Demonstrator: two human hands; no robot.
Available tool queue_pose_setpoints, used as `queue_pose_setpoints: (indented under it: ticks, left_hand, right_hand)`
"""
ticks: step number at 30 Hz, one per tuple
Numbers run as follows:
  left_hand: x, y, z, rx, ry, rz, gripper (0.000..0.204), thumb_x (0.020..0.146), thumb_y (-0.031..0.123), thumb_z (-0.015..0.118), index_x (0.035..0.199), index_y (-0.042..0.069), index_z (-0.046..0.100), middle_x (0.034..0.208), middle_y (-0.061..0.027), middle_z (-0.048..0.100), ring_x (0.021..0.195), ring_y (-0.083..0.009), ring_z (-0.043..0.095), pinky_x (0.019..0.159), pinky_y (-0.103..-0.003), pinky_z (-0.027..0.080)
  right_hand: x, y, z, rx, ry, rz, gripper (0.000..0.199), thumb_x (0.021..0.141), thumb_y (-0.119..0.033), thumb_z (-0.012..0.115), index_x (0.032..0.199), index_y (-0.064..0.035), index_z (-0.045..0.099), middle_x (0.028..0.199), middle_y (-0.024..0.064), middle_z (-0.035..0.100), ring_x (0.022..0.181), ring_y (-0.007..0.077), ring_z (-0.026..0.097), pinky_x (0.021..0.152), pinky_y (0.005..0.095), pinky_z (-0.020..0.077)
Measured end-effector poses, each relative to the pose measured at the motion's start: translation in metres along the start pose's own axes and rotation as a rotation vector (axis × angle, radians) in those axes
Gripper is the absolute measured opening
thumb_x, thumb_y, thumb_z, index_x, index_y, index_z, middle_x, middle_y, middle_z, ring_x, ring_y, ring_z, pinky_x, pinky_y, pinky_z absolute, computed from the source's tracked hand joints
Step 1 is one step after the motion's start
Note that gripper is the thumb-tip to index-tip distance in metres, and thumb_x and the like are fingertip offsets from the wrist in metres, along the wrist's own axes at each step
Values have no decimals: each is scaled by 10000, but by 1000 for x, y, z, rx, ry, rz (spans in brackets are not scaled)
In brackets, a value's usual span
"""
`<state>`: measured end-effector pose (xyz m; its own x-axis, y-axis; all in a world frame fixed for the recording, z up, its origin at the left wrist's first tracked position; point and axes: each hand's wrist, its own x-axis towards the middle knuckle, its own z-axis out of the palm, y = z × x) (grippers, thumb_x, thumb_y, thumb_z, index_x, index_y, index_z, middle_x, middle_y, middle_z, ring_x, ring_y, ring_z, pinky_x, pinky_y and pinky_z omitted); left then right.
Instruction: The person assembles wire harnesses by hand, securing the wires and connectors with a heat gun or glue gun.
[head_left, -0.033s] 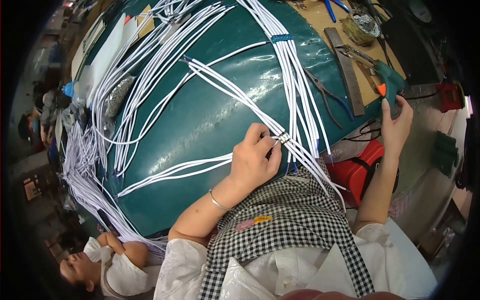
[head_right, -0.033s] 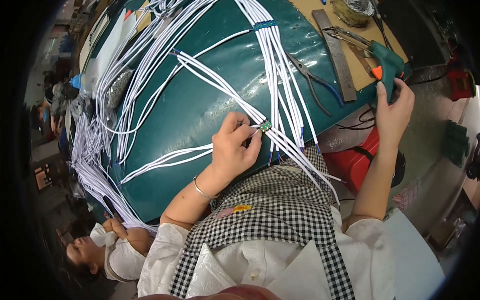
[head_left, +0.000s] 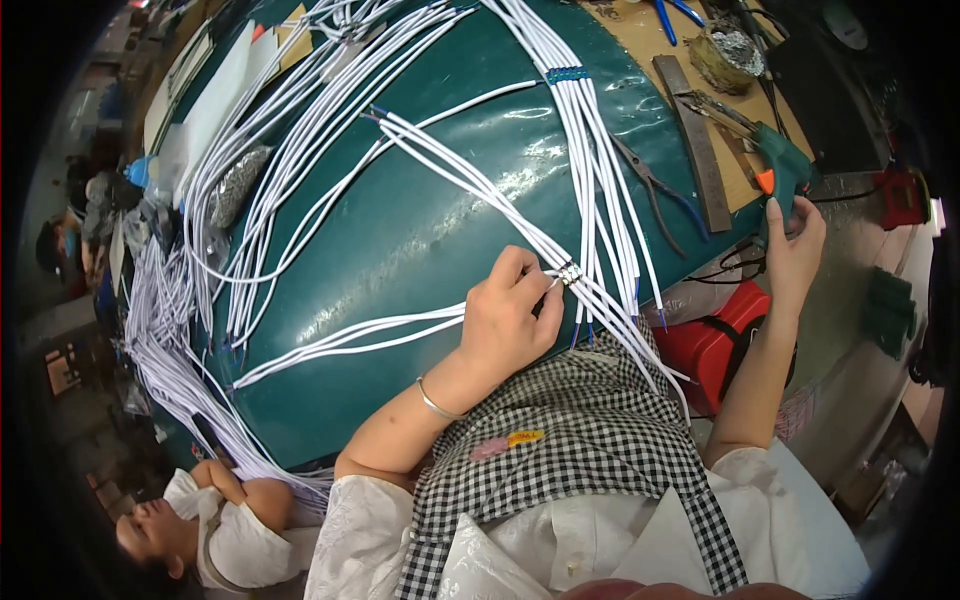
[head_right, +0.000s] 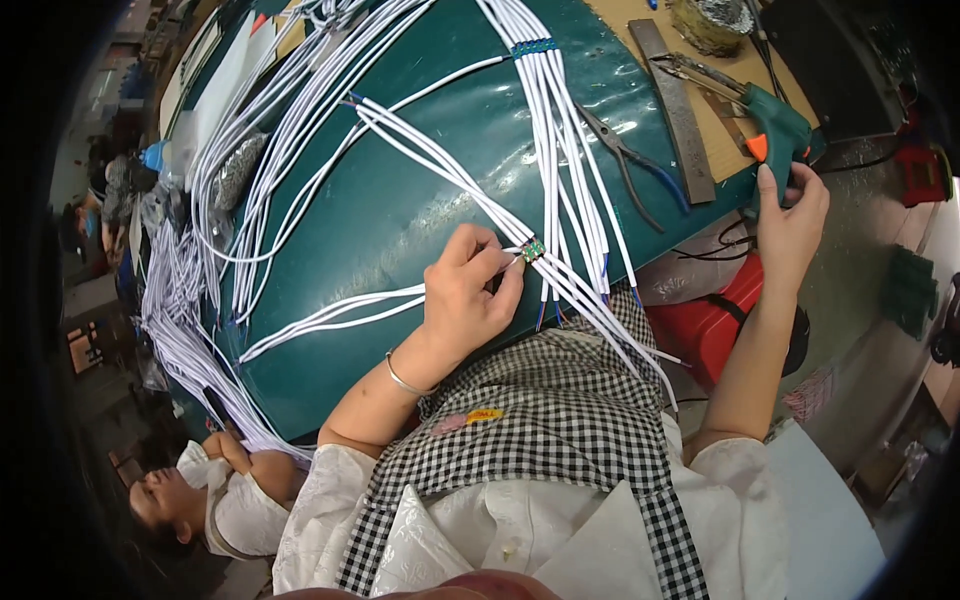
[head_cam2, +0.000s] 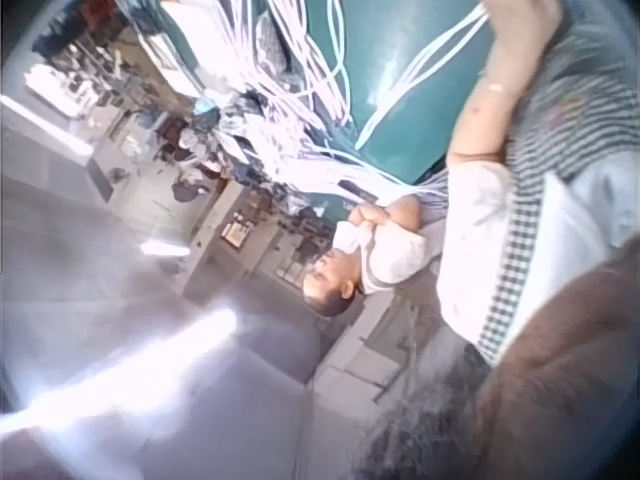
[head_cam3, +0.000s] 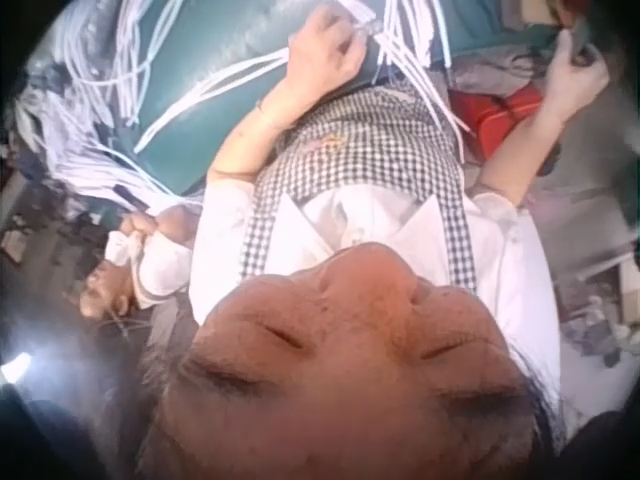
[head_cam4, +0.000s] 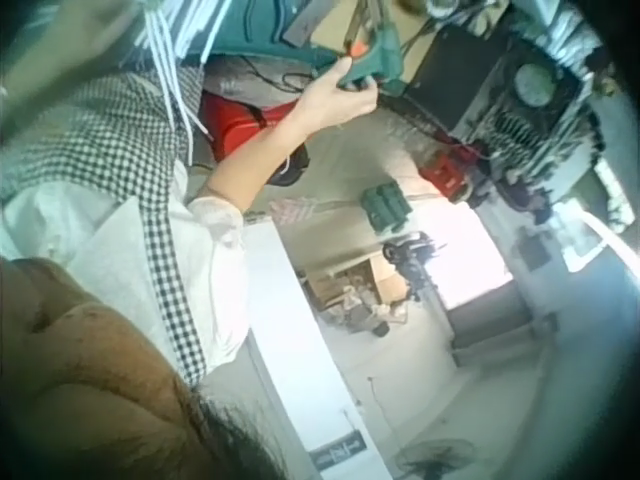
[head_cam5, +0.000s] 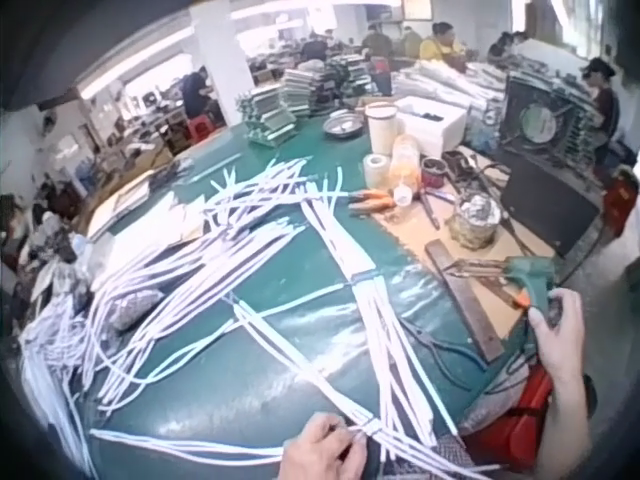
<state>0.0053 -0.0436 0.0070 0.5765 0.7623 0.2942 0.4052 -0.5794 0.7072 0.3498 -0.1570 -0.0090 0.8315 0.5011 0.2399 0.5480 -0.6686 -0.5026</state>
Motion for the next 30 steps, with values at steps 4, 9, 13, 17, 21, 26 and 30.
queue_pose_setpoints:
  ticks: [4,9,13,17,21,26,30]
  left_hand:
    - [-7,-2,-2,-4,12,22,133,767,-6,767,880,18,701,839,-82,625,531,-175,589,485,-300,478]
    - [-8,-3,-7,195,17,208,275,742,-30,734,1003,52,705,839,-62,636,599,-195,606,503,-305,481]
    - [-14,-9,-19,335,-66,399,343,741,59,659,1082,30,687,902,-60,619,680,-158,594,520,-283,485]
    - [-15,-14,-16,323,-96,428,366,729,76,652,1085,-1,681,889,-67,601,680,-156,580,509,-272,474]
    - [-13,-10,-16,300,-126,401,371,694,24,667,1062,-15,693,872,-76,604,659,-172,583,505,-284,473]
    - [-10,-10,-16,289,-111,415,399,654,-21,679,1051,-14,708,881,-89,621,651,-193,592,511,-298,478]
    - [-10,-10,-13,271,-100,419,394,642,-14,675,1035,-25,705,887,-94,626,662,-199,594,518,-303,484]
  right_hand:
    - [19,24,17,344,-59,107,480,893,-310,781,1202,22,622,1094,65,637,943,125,615,817,254,490]
    - [23,17,-13,866,-258,365,421,909,-196,728,1252,16,605,1036,62,676,797,94,589,672,209,441]
    - [-14,0,-36,1534,-593,363,610,922,-204,668,1424,43,426,867,59,599,665,116,521,579,229,418]
    - [-48,-24,-62,1603,-876,233,768,832,-266,791,1416,60,413,749,39,515,603,124,499,491,247,404]
    - [-80,-23,-75,1371,-937,180,881,765,-325,857,1403,98,420,739,62,542,547,137,517,443,252,415]
    - [-94,-22,-82,1303,-1069,130,801,759,-325,860,1322,119,503,810,125,631,559,145,550,480,262,463]
    - [-107,-16,-77,1170,-1043,98,663,760,-312,870,1198,102,594,833,103,654,601,123,564,557,259,480]
